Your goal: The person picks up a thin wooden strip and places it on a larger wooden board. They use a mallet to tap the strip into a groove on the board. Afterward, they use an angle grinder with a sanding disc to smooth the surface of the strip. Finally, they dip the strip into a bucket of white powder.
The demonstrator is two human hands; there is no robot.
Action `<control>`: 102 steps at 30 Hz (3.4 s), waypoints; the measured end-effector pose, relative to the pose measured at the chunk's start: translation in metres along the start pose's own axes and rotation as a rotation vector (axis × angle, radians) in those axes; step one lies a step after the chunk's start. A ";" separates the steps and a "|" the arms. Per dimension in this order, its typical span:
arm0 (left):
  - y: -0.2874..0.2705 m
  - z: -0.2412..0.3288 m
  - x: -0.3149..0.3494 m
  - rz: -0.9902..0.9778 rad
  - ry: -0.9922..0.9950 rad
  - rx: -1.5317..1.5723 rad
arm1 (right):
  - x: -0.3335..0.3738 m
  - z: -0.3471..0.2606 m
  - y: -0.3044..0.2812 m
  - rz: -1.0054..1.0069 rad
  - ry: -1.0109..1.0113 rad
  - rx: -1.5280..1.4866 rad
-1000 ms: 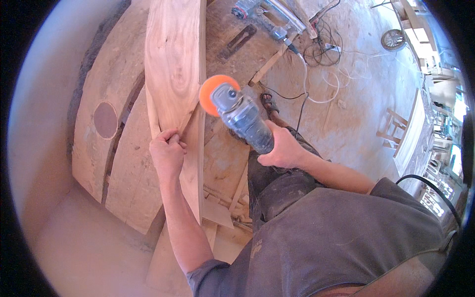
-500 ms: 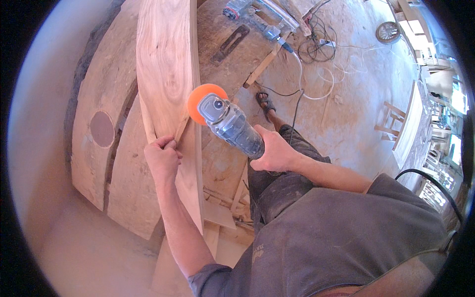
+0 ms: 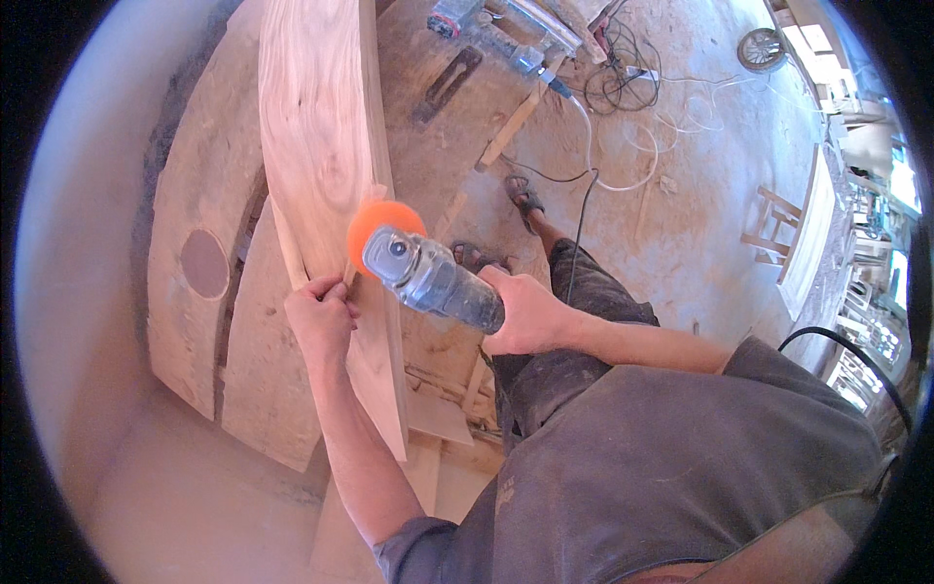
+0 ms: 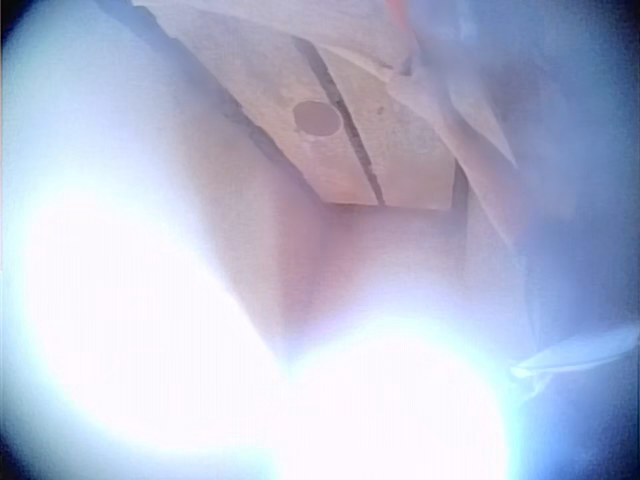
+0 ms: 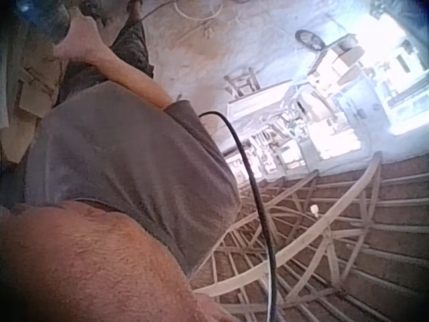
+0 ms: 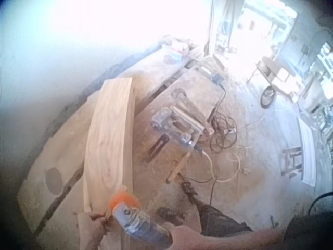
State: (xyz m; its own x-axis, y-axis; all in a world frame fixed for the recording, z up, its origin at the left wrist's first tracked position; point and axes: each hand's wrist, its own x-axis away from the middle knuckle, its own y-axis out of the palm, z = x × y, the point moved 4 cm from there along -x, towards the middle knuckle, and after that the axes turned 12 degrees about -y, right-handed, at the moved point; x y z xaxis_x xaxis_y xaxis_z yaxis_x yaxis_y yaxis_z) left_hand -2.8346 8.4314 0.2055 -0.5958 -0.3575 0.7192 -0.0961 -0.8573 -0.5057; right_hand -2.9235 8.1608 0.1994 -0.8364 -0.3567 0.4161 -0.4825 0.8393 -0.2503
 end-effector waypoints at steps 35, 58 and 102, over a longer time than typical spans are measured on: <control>0.000 -0.017 0.001 0.035 0.023 0.304 | 0.003 -0.005 -0.051 0.194 -0.048 -0.017; 0.008 -0.012 0.009 0.134 0.055 0.222 | -0.013 -0.020 -0.041 0.165 -0.004 0.044; 0.005 -0.011 0.005 0.116 0.057 0.216 | -0.024 -0.031 -0.065 0.251 0.120 0.066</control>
State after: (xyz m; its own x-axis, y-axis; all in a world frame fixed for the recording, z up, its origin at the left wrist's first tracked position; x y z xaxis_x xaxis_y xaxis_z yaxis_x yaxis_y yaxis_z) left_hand -2.8471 8.4291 0.2010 -0.6373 -0.4416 0.6315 0.1440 -0.8733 -0.4654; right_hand -2.8640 8.1273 0.2332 -0.8970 -0.0872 0.4334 -0.2839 0.8651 -0.4136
